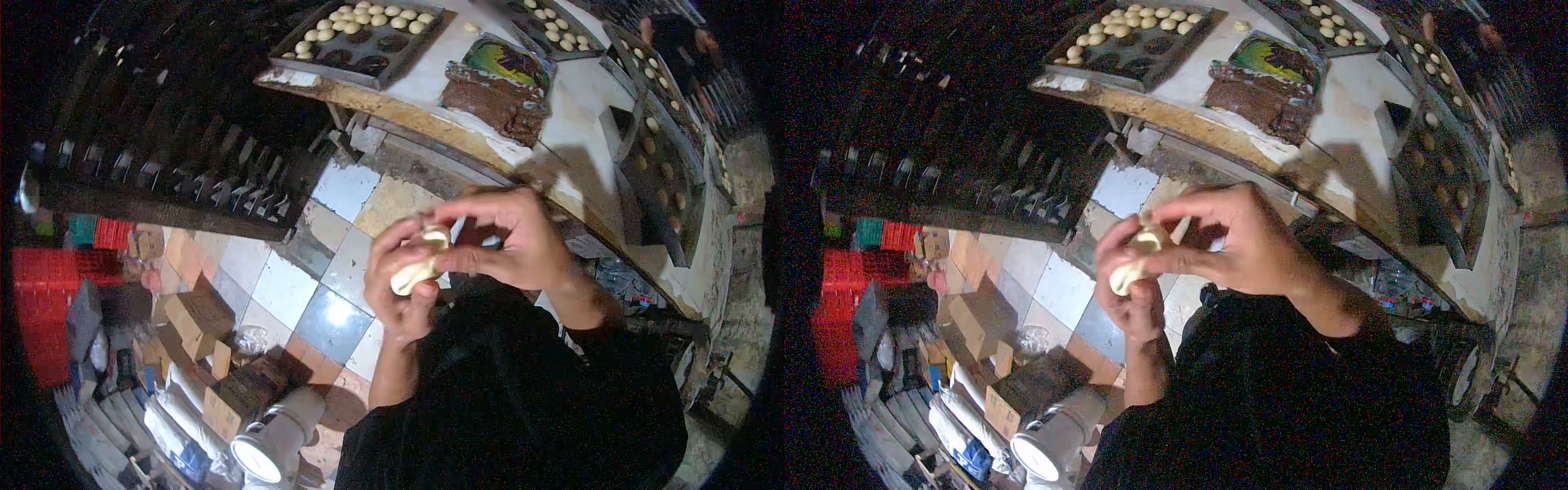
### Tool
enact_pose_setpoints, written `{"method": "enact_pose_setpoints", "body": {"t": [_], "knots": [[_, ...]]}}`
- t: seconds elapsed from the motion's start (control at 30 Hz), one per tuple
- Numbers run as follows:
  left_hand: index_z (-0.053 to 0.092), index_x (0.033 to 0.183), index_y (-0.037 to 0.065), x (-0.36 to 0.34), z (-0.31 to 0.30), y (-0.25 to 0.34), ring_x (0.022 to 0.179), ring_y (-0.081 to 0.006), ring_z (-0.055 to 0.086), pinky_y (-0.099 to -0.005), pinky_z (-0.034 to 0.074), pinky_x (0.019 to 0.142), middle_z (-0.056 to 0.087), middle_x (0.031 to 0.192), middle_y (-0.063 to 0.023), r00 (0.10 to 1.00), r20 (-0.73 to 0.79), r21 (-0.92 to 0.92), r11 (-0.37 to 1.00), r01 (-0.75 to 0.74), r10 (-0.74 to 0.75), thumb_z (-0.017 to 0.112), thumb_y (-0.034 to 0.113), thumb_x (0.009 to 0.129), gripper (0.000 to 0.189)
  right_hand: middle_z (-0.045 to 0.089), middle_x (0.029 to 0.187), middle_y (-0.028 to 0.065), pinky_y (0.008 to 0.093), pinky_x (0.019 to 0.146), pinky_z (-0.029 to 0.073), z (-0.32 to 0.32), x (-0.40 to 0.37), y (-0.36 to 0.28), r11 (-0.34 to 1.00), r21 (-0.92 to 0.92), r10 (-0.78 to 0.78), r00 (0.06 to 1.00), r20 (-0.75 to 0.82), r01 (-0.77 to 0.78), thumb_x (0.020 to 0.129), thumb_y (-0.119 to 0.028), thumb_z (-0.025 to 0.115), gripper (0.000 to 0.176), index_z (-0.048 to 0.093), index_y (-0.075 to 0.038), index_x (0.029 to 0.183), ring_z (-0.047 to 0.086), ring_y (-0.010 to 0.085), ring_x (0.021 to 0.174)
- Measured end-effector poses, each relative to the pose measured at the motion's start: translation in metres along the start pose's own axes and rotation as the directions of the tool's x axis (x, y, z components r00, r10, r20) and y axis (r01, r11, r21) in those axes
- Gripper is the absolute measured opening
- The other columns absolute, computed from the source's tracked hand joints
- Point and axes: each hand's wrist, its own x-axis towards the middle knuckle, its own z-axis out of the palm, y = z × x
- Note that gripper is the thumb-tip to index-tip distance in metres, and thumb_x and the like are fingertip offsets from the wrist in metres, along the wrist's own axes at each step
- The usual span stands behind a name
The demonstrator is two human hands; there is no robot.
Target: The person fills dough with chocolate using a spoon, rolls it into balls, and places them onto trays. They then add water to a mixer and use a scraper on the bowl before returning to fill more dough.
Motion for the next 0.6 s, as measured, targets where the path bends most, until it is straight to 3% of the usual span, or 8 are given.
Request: {"method": "enact_pose_setpoints", "body": {"t": [0.07,0.17,0.3,0.37,0.47,0.53,0.57,0.6], "knots": [[0.062,0.111,0.003,0.003,0.017,-0.010,0.095,-0.0308,0.061,-0.0381,0.050,0.078,0.057,0.114,-0.0242,0.976,0.016,0.177,0.960,-0.216,0.216,0.066,0.019,0.086,0.030,0.062,0.096,0.0140,0.0315,0.068,0.053,-0.013,-0.003,0.004,0.962,0.196,0.167,0.977,0.133,-0.191,0.072,-0.018,0.083,0.047,0.064,0.006,0.108,0.062,0.0172,0.080],[0.055,0.119,0.002,-0.018,-0.018,0.025,0.095,-0.0318,0.057,-0.0403,0.046,0.082,0.063,0.110,-0.0197,0.977,0.062,0.580,0.789,-0.200,0.202,0.062,0.024,0.087,0.040,0.063,0.090,0.0123,0.0284,0.067,0.054,0.035,-0.019,-0.004,0.918,-0.239,-0.311,0.949,0.055,0.315,0.074,-0.014,0.080,0.038,0.064,0.006,0.102,0.066,0.0208,0.078],[0.056,0.120,0.000,-0.009,0.006,0.035,0.096,-0.0290,0.053,-0.0389,0.041,0.086,0.064,0.099,-0.0138,0.984,0.175,0.690,0.716,-0.108,-0.020,0.073,0.019,0.070,0.056,0.061,0.096,0.0115,0.0316,0.068,0.053,0.024,-0.034,0.002,0.756,-0.537,-0.422,0.906,0.036,0.374,0.072,-0.013,0.080,0.034,0.065,0.003,0.099,0.065,0.0220,0.081],[0.053,0.121,-0.001,-0.013,0.023,0.019,0.102,-0.0270,0.049,-0.0387,0.039,0.089,0.054,0.109,-0.0131,0.982,0.119,0.193,0.973,0.124,-0.148,0.067,0.031,0.075,0.057,0.062,0.100,0.0120,0.0285,0.068,0.052,0.000,-0.039,0.007,0.728,-0.533,-0.484,0.874,0.045,0.431,0.070,-0.012,0.081,0.033,0.068,0.002,0.097,0.065,0.0209,0.080],[0.050,0.118,0.000,-0.012,0.055,0.000,0.111,-0.0257,0.041,-0.0424,0.036,0.095,0.033,0.122,-0.0117,0.920,0.287,-0.492,0.783,0.381,-0.268,0.048,0.054,0.087,0.062,0.063,0.093,0.0084,0.0263,0.063,0.051,-0.041,-0.047,0.001,0.813,-0.469,-0.431,0.898,-0.090,0.344,0.069,-0.013,0.083,0.032,0.068,-0.001,0.094,0.063,0.0167,0.075],[0.057,0.092,0.007,-0.011,0.083,-0.011,0.111,-0.0268,0.040,-0.0433,0.036,0.093,0.035,0.116,-0.0130,0.933,0.265,-0.390,0.858,0.334,-0.243,0.039,0.053,0.095,0.050,0.064,0.087,0.0058,0.0241,0.058,0.048,-0.070,-0.052,-0.015,0.939,-0.319,-0.218,0.938,-0.270,0.127,0.069,-0.013,0.083,0.028,0.069,-0.005,0.091,0.060,0.0114,0.069],[0.059,0.083,0.009,-0.007,0.102,-0.022,0.108,-0.0262,0.041,-0.0433,0.037,0.092,0.036,0.115,-0.0129,0.940,0.291,-0.358,0.890,0.281,-0.180,0.038,0.052,0.097,0.050,0.065,0.089,0.0066,0.0245,0.058,0.049,-0.091,-0.060,-0.009,0.977,-0.208,-0.094,0.974,-0.206,0.050,0.071,-0.009,0.081,0.024,0.069,-0.003,0.092,0.061,0.0100,0.069],[0.069,0.080,0.015,-0.001,0.114,-0.032,0.096,-0.0259,0.044,-0.0422,0.038,0.085,0.042,0.103,-0.0117,0.925,0.350,-0.214,0.949,0.230,-0.145,0.041,0.057,0.095,0.052,0.065,0.089,0.0075,0.0257,0.060,0.050,-0.110,-0.068,0.001,0.979,-0.167,-0.151,0.963,-0.224,0.114,0.072,-0.008,0.079,0.024,0.069,-0.002,0.094,0.062,0.0129,0.069]]}}
